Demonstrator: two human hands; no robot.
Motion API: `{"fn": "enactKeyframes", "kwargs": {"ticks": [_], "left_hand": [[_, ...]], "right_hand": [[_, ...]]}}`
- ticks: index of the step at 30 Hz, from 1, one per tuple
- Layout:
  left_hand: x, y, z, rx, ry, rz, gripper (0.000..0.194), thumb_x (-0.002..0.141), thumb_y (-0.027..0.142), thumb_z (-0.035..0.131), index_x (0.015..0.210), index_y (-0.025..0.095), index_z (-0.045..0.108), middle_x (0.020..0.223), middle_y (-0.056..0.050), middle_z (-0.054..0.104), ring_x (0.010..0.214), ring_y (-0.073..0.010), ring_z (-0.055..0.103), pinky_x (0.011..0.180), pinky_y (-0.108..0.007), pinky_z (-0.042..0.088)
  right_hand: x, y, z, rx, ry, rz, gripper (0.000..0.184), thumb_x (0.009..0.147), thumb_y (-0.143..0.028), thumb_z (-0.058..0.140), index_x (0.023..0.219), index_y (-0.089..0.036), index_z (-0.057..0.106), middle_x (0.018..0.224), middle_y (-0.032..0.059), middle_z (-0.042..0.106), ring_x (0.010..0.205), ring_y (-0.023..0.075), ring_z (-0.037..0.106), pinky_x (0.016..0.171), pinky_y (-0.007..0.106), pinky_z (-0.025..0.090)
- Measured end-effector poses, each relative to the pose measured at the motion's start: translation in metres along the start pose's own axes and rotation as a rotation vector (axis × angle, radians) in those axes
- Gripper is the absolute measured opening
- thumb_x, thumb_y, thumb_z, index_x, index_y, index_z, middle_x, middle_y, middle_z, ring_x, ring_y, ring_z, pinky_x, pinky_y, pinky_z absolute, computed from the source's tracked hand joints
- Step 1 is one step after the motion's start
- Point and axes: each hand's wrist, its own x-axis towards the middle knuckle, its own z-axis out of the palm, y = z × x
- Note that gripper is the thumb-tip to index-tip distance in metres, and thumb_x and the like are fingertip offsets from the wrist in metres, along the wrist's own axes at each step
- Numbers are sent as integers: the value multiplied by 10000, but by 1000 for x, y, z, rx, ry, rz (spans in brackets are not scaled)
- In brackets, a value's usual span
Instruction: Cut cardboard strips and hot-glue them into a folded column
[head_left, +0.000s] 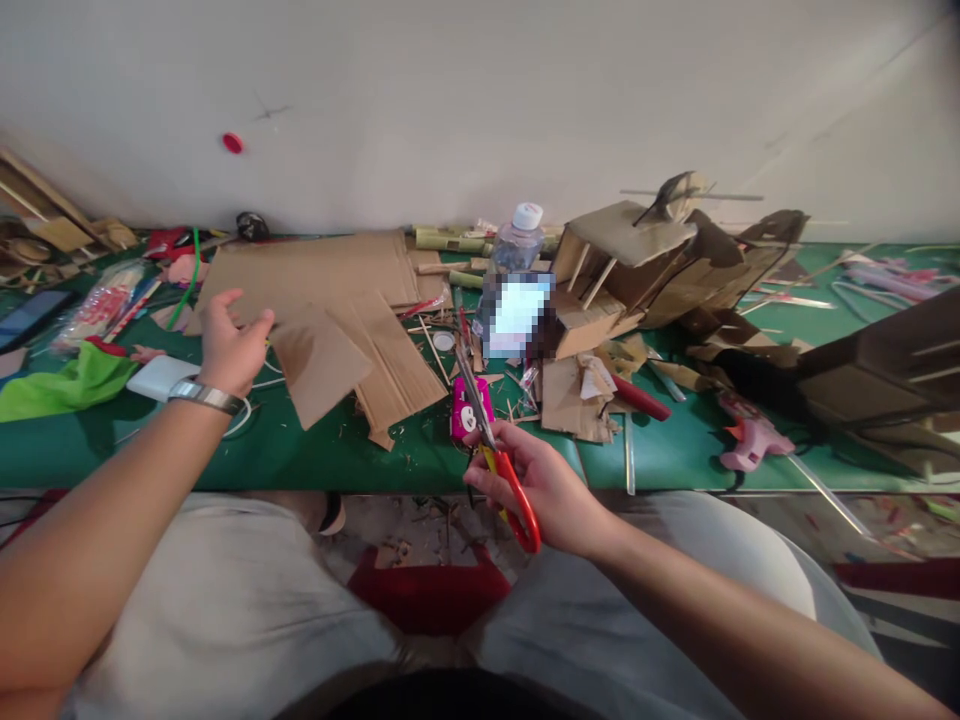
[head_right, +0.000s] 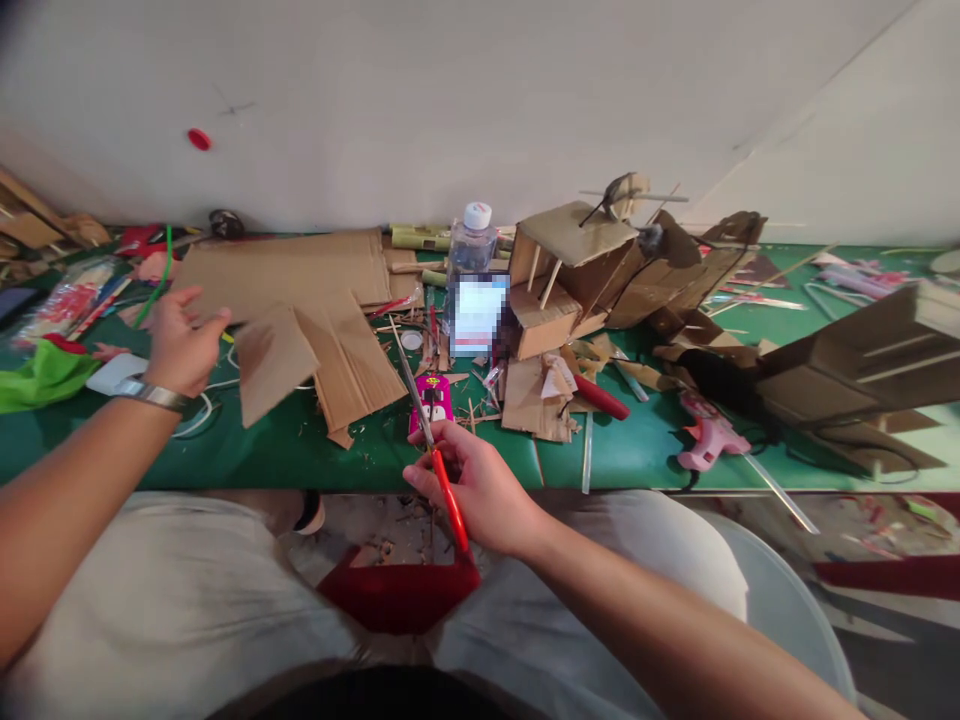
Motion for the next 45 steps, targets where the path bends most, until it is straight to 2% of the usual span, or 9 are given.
{"fn": "enactKeyframes", "kwargs": {"ticks": [3,9,11,14,19,28,33,40,45], "left_hand": [[-17,16,-1,96,-104,174,402,841,249,781,1205,160,637,1420,-123,563,1436,-287,421,1265,-459,217],[-74,62,12,250,-675,685,314,999,401,587,1247,238,688,1301,-100,723,1274,-293,632,1139,-490,409],[-87,68,17,369,-868,741,272,1007,456,577,1117,262,734,1167,-59,776,1172,-288,681,1179,-570,318],[-97,64,25,499,-967,718,356,990,570,578,1040,258,741,974,-25,786,1002,-260,716,1204,-614,237],[-102,48,35,682,-926,722,839,775,675,787,1404,169,561,959,-92,763,970,-319,715,1117,-602,331],[-99,44,38,739,-839,894,490,912,158,540,1399,143,599,1088,-133,756,1016,-301,706,1054,-540,422],[-97,44,42,725,-759,986,443,944,105,509,1365,115,648,943,-119,722,900,-280,679,863,-445,522],[-100,59,36,491,-470,1105,365,1006,119,494,1288,180,716,912,-91,694,830,-240,638,826,-434,544],[-123,66,31,304,-486,1215,518,986,83,535,1473,255,581,927,-66,690,852,-230,640,827,-419,561]], "right_hand": [[0,-1,1,4,-16,1,474,823,-483,836,1132,-219,593,808,-19,611,644,120,551,564,244,456],[1,-2,1,-2,-1,18,504,800,-507,849,1125,-218,593,807,-20,605,631,121,541,550,246,441],[1,-1,1,1,-2,15,502,802,-502,850,1123,-216,591,805,-21,604,640,122,543,563,248,446],[1,-2,1,4,-13,10,488,821,-501,833,1133,-216,589,804,-22,601,651,122,538,576,250,445],[0,-4,2,-8,-16,4,492,827,-523,821,1133,-212,595,803,-16,601,671,127,531,593,252,447],[-2,-4,0,-31,1,-11,480,822,-524,824,1125,-219,611,760,-30,573,668,132,543,598,254,470],[-4,-5,0,-41,-12,-8,475,834,-541,809,1117,-218,608,736,-29,601,635,141,589,578,264,491],[-3,-5,0,47,26,21,491,808,-550,827,1066,-224,565,815,-11,672,573,130,624,514,253,503],[3,-4,-2,136,77,6,532,826,-664,753,1021,-230,515,962,46,745,558,140,657,504,278,534]]}}
